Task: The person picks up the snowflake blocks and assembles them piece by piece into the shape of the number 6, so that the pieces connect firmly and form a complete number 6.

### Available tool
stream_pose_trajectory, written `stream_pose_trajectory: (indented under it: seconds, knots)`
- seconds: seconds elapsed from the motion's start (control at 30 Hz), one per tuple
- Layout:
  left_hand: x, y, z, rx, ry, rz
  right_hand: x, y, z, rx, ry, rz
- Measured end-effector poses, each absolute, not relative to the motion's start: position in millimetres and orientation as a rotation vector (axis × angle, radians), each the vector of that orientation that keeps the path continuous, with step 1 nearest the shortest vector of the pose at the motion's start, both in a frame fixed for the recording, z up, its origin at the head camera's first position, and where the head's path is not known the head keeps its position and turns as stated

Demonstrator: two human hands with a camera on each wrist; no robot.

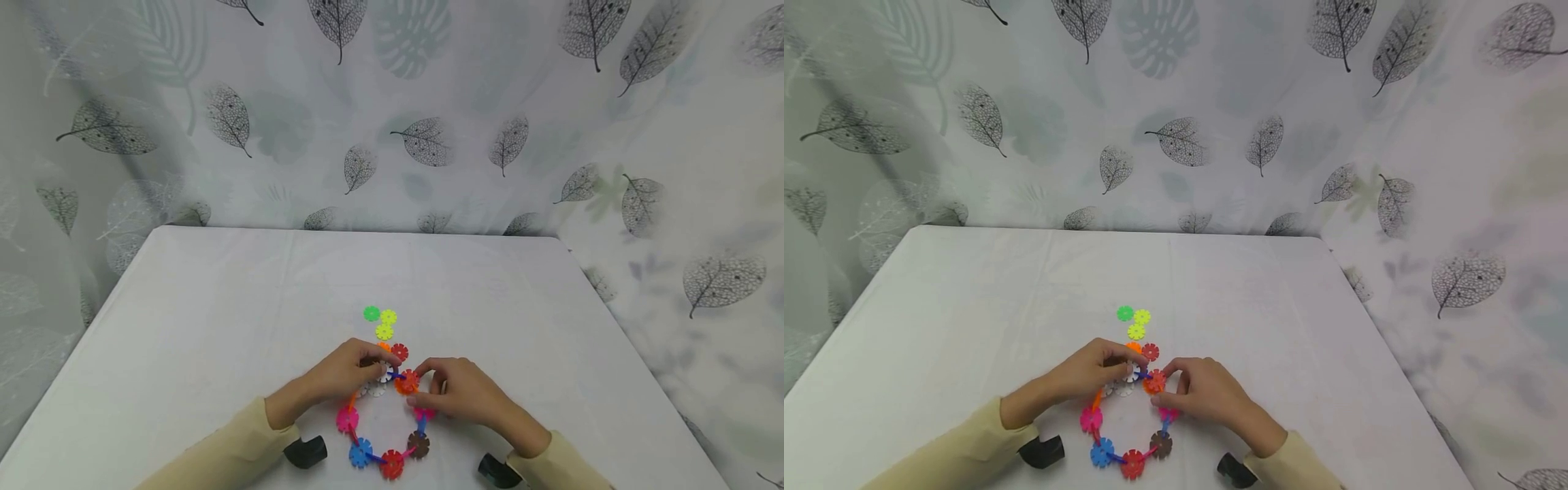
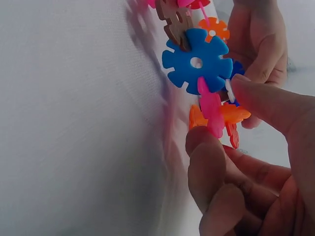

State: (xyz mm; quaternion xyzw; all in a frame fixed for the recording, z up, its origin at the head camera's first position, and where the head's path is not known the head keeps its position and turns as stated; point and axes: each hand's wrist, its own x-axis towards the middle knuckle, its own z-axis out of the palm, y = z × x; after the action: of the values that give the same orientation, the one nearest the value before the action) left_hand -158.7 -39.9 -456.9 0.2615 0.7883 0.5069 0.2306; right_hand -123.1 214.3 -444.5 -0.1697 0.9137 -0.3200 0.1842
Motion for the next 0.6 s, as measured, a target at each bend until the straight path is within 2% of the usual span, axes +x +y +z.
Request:
stream_pose_trajectory:
  seconds: [0.6]
  knots:
    - [-154.5,-34.5,-454.8,0.636,2.134,1.465,-117.2,214.3,-433.0,-0.6,2.455,-0.891]
